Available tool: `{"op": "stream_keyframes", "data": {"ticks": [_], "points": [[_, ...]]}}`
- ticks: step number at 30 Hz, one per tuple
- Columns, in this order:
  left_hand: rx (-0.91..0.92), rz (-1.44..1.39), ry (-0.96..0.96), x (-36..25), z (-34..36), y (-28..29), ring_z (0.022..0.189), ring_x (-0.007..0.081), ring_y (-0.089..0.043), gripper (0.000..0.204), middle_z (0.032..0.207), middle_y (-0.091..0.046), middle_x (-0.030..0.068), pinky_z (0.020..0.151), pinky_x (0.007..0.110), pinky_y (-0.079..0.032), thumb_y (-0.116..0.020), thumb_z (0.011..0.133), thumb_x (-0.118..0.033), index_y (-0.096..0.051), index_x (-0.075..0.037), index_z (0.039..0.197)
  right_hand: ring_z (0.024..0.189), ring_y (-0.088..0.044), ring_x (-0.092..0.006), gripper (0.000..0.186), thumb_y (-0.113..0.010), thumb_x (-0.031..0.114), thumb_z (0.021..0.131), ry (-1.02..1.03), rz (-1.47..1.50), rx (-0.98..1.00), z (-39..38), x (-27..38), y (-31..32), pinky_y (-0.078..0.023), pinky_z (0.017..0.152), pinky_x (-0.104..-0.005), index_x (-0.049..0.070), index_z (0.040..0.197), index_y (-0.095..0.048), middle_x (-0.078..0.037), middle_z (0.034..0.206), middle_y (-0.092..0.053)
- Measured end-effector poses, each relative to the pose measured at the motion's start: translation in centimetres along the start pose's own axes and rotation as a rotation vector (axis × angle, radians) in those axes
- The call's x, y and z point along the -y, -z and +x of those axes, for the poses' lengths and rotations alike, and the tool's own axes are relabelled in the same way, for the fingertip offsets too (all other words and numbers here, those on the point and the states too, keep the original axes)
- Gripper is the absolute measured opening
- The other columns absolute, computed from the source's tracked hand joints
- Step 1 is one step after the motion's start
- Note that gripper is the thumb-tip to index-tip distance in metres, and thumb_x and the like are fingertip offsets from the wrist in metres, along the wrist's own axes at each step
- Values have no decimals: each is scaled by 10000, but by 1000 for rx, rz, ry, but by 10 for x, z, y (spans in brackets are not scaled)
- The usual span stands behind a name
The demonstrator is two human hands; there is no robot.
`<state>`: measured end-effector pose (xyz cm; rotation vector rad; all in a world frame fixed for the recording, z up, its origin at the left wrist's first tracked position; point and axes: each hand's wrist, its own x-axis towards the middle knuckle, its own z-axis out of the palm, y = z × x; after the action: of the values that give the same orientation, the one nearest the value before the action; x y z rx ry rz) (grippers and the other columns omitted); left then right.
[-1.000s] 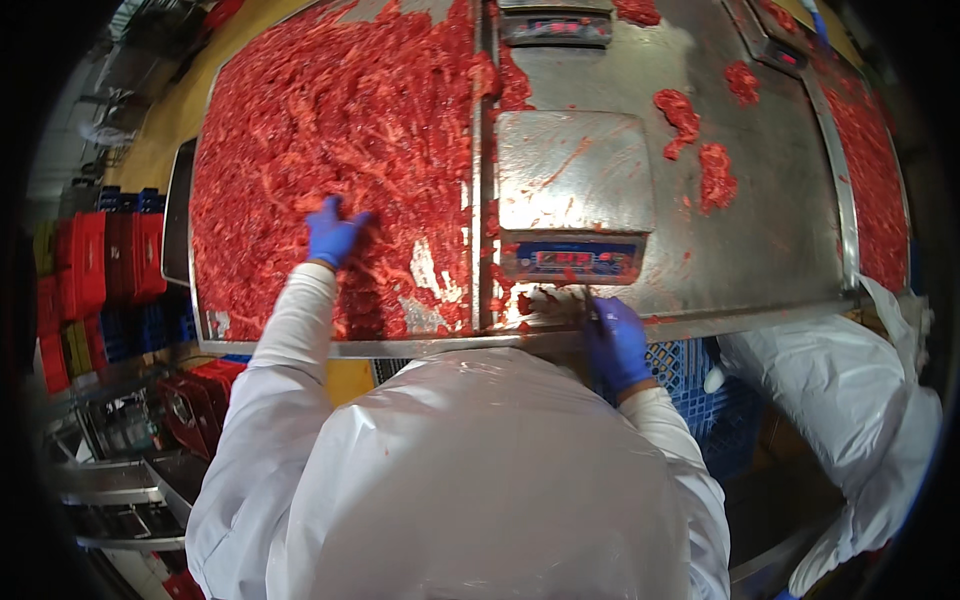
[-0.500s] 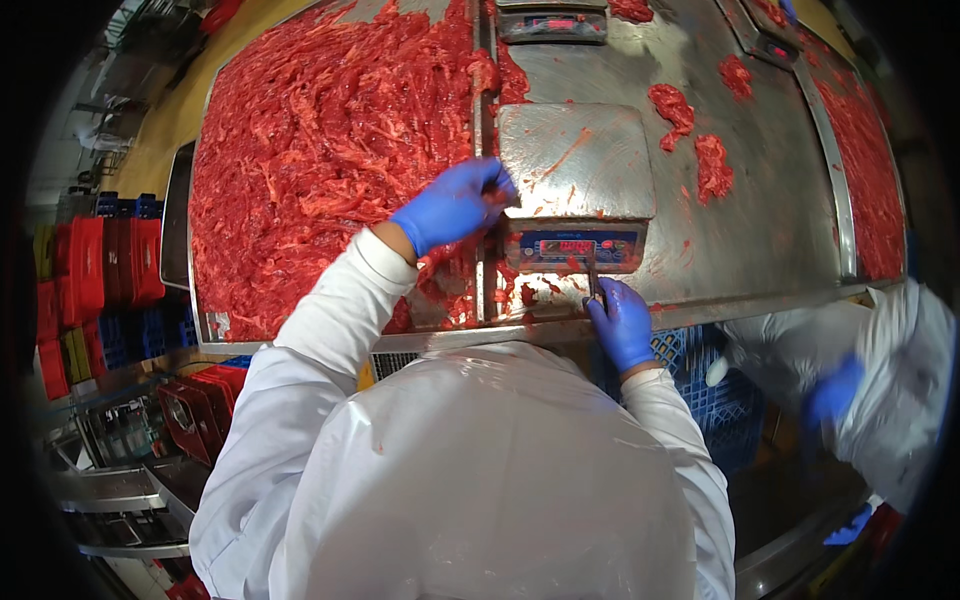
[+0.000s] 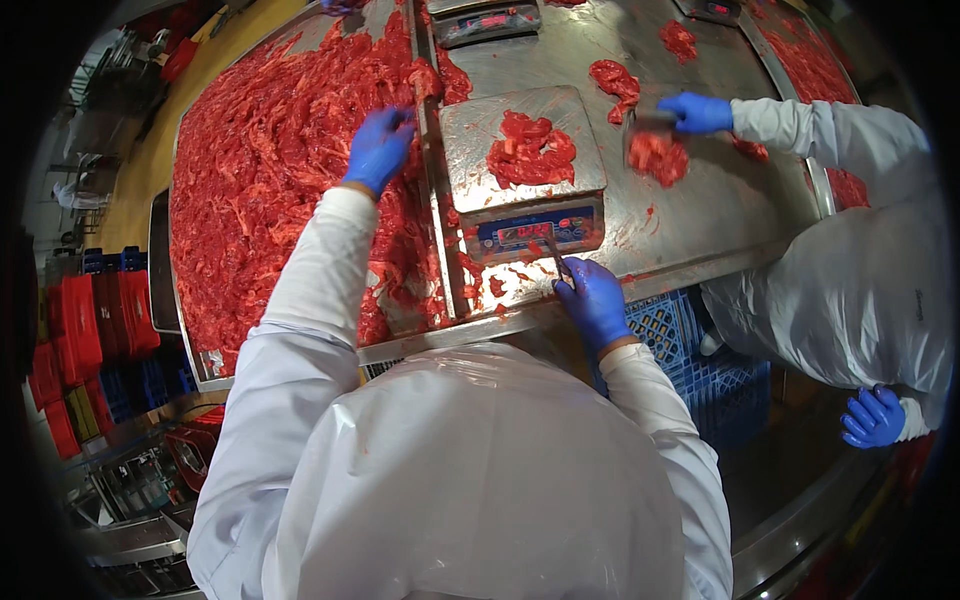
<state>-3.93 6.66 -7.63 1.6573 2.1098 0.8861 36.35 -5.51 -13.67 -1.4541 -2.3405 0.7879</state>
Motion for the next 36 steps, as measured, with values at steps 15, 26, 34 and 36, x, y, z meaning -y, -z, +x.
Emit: {"op": "stream_keyframes", "data": {"ticks": [15,26,34,36], "points": [[1282,-388,60,18,-183,32,898,205,-659,151,966,-713,83,840,358,-540,-723,886,-44,-695,-31,1034,999,-692,-382,332,-728,249,901,-3,-14,-12,0,-3,-5,-550,883,-479,74,1179,-683,-168,1060,-729],[270,373,-125,-16,-51,-13,1421,416,-478,562,1529,-517,177,1175,554,-398,-804,816,-311,-691,-118,1331,993,-699,-368,359,-747,260,886,11,-19,-28,1,3,-1,-556,871,-471,58,1175,-680,-153,1069,-737],[755,276,-222,-10,-114,-14,1346,412,-535,395,1208,-702,136,1207,525,-336,-846,780,-309,-779,-80,1095,1019,-710,-370,454,-794,213,891,-69,157,-238,-6,-18,-20,-569,887,-437,20,1268,-631,-192,1128,-715],[1037,-259,120,-16,-97,22,1187,245,-676,279,1110,-772,84,1125,374,-449,-789,859,-190,-764,-69,1110,1029,-709,-375,486,-800,206,896,-68,172,-251,-7,-22,-22,-570,896,-432,7,1299,-614,-204,1146,-706]]}}
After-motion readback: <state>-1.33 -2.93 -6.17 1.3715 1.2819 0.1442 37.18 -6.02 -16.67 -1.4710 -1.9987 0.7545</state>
